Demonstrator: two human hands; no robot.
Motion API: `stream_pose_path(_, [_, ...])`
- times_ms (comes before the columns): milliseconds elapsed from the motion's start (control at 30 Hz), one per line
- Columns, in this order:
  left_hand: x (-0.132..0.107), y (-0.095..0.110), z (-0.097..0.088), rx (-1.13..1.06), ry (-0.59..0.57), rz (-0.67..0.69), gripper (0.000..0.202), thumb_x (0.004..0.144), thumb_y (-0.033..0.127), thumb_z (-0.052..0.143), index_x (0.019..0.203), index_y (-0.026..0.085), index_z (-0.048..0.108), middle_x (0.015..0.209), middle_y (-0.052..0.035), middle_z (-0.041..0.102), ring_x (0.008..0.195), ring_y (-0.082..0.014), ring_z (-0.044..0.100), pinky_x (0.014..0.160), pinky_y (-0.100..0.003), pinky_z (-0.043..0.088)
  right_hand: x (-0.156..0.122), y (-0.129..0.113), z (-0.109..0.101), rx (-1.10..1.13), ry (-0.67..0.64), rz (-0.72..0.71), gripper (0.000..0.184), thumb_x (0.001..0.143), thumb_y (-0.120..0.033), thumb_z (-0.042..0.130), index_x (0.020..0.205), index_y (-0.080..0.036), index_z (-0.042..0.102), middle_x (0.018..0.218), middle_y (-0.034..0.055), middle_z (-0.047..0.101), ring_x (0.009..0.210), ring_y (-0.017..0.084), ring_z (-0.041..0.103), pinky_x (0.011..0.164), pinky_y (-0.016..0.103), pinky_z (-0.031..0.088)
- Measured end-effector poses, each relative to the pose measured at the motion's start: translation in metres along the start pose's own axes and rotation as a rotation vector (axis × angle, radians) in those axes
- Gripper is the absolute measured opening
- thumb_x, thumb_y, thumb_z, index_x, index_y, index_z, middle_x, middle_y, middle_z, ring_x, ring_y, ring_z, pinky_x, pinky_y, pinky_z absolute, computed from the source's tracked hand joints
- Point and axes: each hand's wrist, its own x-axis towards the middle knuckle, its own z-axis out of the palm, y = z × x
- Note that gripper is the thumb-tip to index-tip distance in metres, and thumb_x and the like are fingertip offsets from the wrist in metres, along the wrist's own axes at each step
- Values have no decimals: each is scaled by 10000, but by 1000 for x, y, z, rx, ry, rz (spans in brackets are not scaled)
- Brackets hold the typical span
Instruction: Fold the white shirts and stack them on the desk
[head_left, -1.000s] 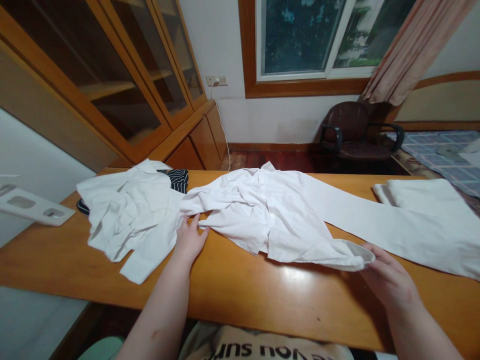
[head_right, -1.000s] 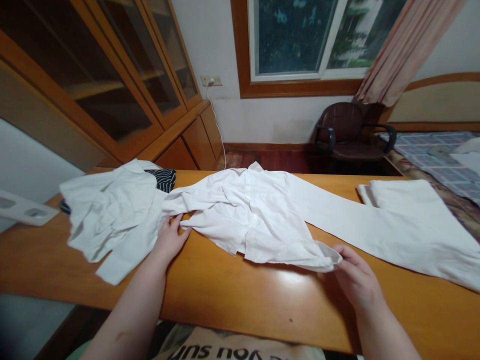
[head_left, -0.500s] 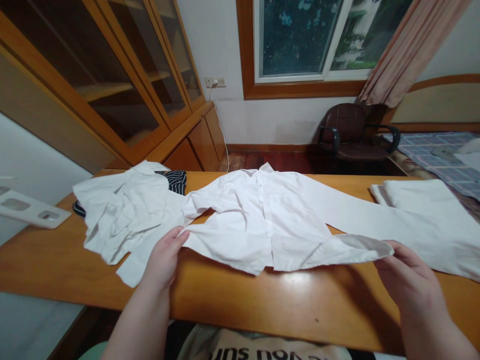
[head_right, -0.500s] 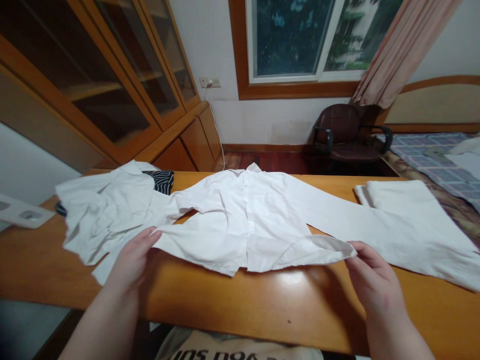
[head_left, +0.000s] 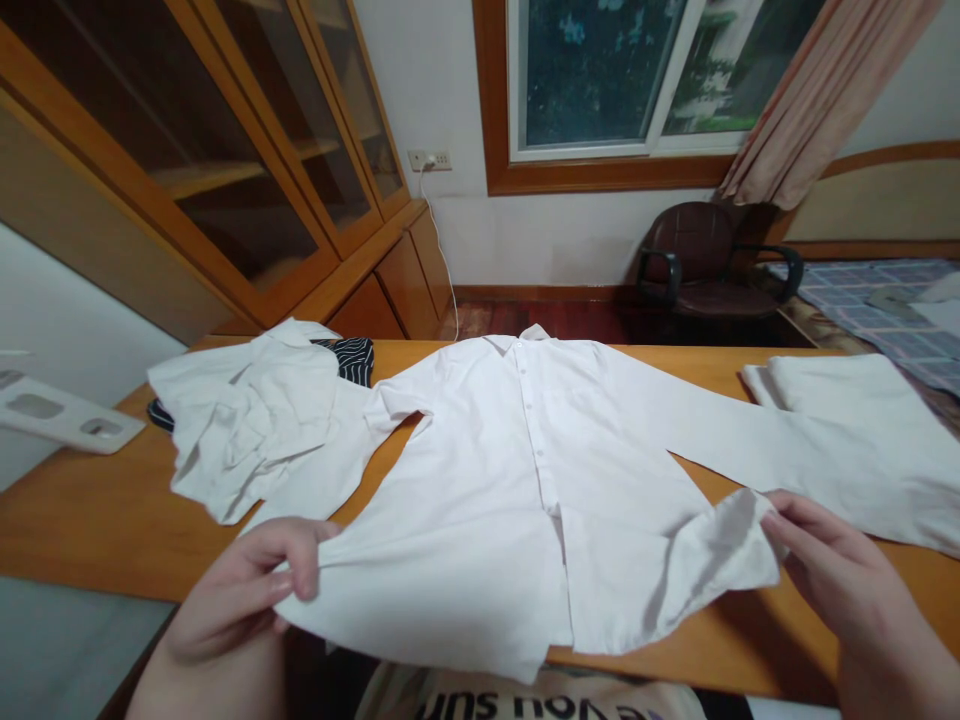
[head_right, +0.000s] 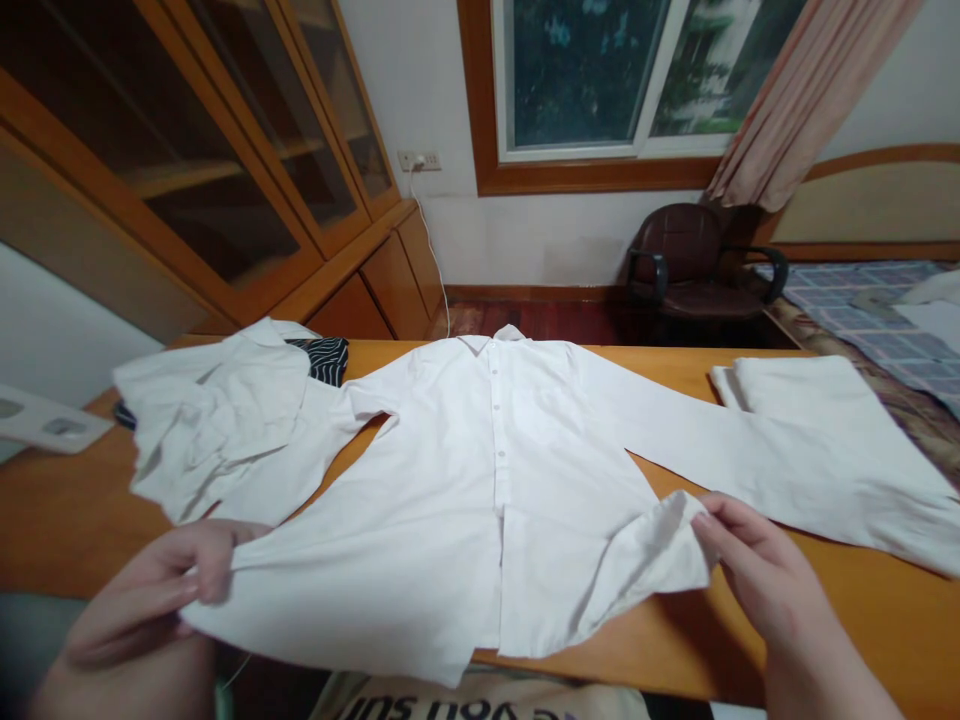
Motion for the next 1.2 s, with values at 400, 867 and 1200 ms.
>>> stream_pose_path(400, [72, -64, 54, 527, 69, 28, 471, 781, 472, 495, 1122, 158, 578, 839, -57, 650, 766, -214, 616, 710, -327, 497, 41, 26, 24, -849, -10, -100, 340, 782, -461, 528, 984, -201, 610, 780, 57, 685, 665, 226, 636, 584, 339, 492])
stream_pose_path(867, [57, -57, 117, 1290, -371, 716, 594, 780, 304, 636, 1340, 376, 452, 1507, -52, 295, 1401, -342, 141, 1083, -622, 8, 2, 1, 78, -1171, -524, -639, 465, 750, -543, 618, 1096, -232, 633, 1013, 93, 669, 983, 273, 585, 1000, 497, 315])
stream_pose_path(1200, [55, -42, 138, 1215, -639, 706, 430, 849, 262, 513, 1278, 231, 521, 974, -81, 670, 967, -235, 581, 923, -410, 384, -12, -15, 88, -1139, -640, -508, 289, 928, -327, 392, 876, -240, 663, 754, 58, 649, 756, 204, 587, 686, 298, 396])
